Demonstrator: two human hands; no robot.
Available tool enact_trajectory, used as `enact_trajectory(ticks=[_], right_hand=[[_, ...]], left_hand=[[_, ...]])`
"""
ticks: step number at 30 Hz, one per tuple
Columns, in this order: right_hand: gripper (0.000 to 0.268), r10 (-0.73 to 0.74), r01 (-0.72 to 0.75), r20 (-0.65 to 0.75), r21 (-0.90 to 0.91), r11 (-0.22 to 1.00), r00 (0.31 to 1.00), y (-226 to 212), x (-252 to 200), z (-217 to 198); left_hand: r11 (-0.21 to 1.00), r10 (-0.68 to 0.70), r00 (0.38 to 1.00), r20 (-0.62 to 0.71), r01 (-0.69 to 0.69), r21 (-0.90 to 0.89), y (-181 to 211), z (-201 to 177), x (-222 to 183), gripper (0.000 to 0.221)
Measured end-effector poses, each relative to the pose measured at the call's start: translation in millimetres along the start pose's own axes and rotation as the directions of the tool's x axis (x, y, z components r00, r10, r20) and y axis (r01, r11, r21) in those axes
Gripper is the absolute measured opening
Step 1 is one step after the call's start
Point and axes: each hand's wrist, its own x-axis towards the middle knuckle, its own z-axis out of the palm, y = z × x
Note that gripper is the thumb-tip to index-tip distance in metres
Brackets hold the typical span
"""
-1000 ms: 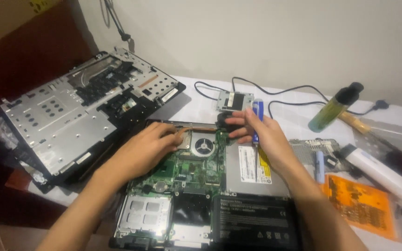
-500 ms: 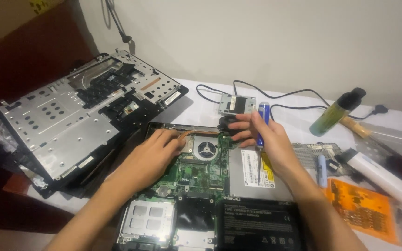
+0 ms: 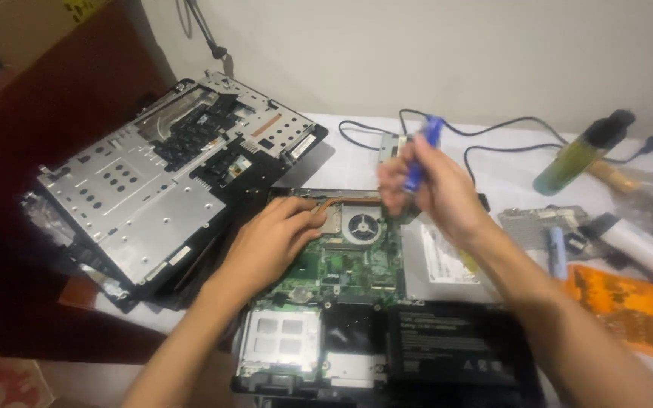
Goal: Mounting and screwing a cooling fan onto a laptop motherboard during a repair.
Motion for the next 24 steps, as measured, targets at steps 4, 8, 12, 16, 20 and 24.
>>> enact_trajectory(ticks=[4, 8, 12, 16, 20, 24], right_hand=[[0.034, -0.086, 0.127, 0.222, -0.181, 0.975, 0.971, 12, 19, 27], [0.017, -0.264, 0.341, 0.370, -0.158, 0.927, 0.891, 21, 26, 42], [0.009, -0.327, 0.443, 0.382, -0.271, 0.854, 0.864, 21, 33, 41], [0.006, -0.402, 0.515, 0.351, -0.333, 0.790, 0.845, 9, 41, 51], [0.007, -0.406, 0.512, 0.332, -0.353, 0.783, 0.851, 15, 45, 56], [0.006, -0.367, 0.480, 0.330, -0.390, 0.786, 0.869, 12, 41, 55]], left_hand=[[0.995, 0.006, 0.999, 0.044, -0.002, -0.100, 7, -16, 8, 0.023], [0.939, -0.028, 0.995, -0.095, -0.006, -0.344, 14, -16, 23, 0.030], [0.875, -0.033, 0.996, -0.079, -0.009, -0.483, 17, -15, 38, 0.022], [0.858, -0.061, 0.998, -0.033, 0.036, -0.513, 27, -26, 55, 0.031], [0.869, -0.145, 0.988, -0.061, 0.098, -0.485, 13, -5, 68, 0.028], [0.867, -0.139, 0.988, -0.062, 0.091, -0.489, 16, 1, 67, 0.027]])
